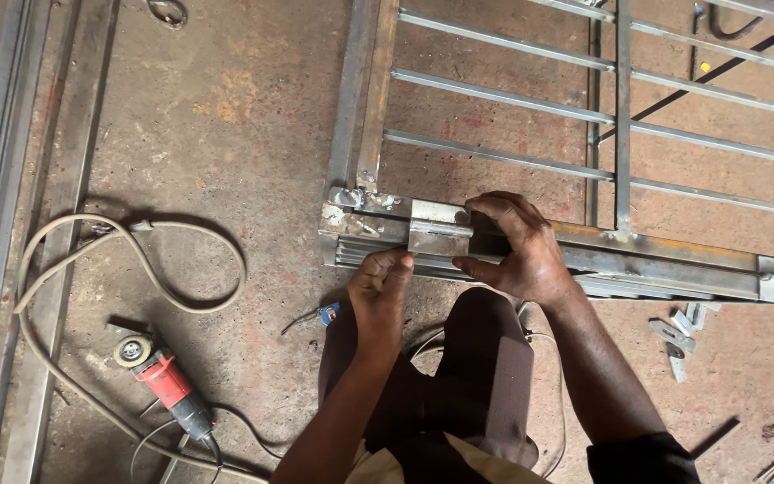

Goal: The person kneels on the floor to position and align metal brackets on a rectangular metal frame. They then stand, pick up a welding torch, and weld the brackets to the frame, producing sparks.

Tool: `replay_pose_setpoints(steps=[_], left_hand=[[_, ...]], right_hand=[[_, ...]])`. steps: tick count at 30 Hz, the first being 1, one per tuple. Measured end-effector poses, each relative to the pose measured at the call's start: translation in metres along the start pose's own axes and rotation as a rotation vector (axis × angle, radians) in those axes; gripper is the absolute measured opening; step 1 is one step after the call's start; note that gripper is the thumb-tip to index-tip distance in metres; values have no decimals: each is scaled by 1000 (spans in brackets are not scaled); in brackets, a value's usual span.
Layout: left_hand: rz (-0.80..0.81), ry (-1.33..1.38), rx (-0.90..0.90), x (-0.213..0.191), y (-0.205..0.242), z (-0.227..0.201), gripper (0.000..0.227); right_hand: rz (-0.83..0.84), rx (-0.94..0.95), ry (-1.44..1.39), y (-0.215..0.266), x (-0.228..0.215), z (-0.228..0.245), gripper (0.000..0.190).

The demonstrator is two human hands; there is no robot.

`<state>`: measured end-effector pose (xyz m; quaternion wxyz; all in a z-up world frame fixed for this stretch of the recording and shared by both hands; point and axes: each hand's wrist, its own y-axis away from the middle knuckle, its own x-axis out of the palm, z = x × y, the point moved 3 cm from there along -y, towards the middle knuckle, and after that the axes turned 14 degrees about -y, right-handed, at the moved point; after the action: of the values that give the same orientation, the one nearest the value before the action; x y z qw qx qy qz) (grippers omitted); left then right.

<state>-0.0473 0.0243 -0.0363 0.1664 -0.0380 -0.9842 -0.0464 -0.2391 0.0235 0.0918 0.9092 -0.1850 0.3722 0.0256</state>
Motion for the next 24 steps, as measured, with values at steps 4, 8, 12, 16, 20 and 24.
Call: replay_pose_setpoints(steps=[4,8,12,16,20,24], left_hand=[[9,-11,53,-3,5,-15,15],[-16,-20,14,-16,25,-15,19],[-65,-126,-45,-29,57,-11,20],[18,-134,194,-43,102,-31,14],[64,-216,302,-69,119,-36,13],[166,-289,247,-64,108,-20,14]], right_hand=[[24,-36,-28,8,5,-19,86],[-31,-323,-440,13,-6,-39,95],[-165,-139,-488,27,-13,-42,94],[-450,-200,-430,60,-5,-33,87],[-619,-210,-434,154,-13,-14,88],[-843,-124,-396,259,-49,-30,75]])
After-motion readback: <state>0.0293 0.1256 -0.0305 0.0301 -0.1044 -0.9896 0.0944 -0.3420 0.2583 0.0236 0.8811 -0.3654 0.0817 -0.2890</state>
